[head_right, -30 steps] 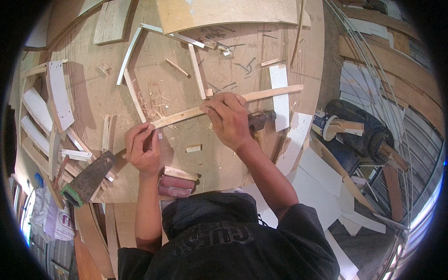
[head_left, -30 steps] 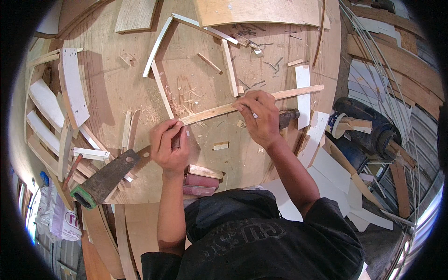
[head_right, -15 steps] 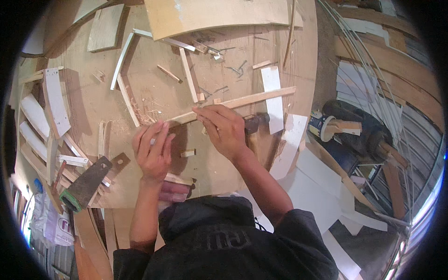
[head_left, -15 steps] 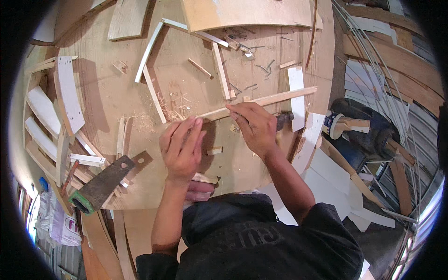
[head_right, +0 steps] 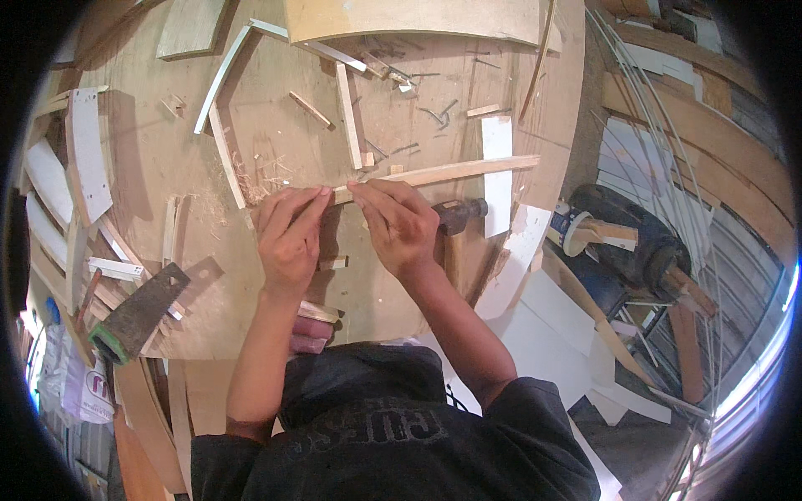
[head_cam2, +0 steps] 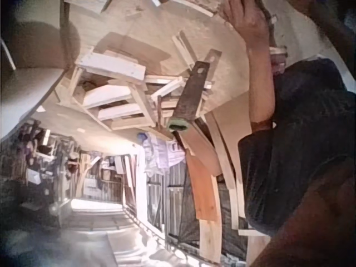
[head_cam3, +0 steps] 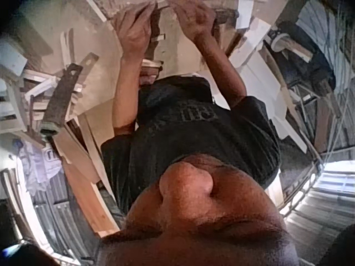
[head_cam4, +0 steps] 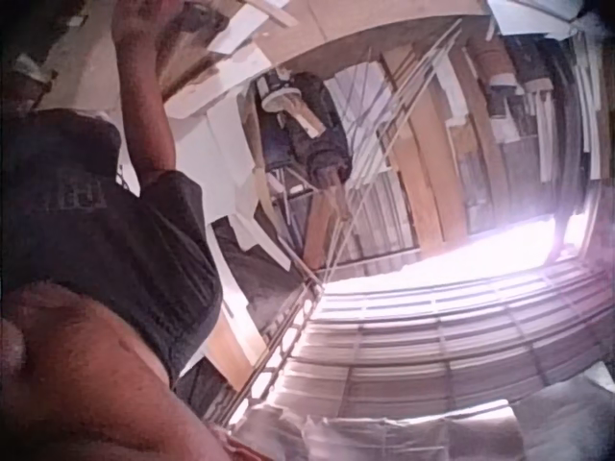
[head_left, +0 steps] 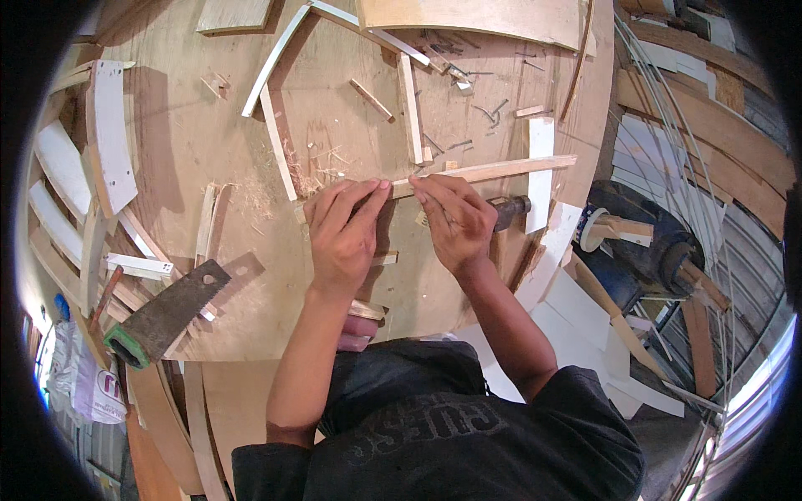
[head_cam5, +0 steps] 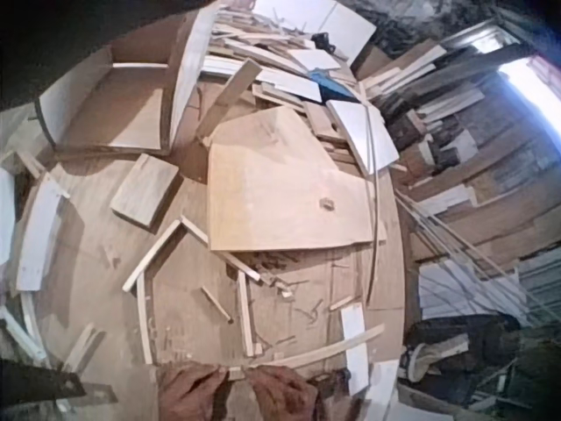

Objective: The person builds a birdhouse by assembling pre-cut wooden pieces, using a hammer to drive nails into the joints, and a hand saw to trim a wooden strip.

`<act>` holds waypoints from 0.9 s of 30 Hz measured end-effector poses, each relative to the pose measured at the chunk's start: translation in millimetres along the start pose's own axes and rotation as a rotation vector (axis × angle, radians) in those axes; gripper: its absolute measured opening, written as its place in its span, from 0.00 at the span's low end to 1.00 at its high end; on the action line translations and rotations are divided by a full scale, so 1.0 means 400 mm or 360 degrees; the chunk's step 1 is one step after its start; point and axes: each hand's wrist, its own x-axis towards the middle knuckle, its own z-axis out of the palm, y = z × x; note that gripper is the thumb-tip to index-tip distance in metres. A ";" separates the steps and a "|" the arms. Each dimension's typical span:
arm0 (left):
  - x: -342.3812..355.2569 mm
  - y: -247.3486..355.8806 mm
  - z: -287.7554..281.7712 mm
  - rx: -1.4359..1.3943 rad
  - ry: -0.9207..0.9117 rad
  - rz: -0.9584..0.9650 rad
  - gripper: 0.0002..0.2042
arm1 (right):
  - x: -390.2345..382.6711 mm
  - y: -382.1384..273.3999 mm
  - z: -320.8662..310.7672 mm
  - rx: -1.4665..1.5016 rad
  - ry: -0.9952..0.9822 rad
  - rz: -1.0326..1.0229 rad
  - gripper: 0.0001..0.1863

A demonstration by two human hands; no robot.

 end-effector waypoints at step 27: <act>-0.006 0.001 0.005 0.0055 0.0004 -0.0003 0.17 | 0.004 0.001 -0.017 -0.0117 -0.0134 -0.0239 0.13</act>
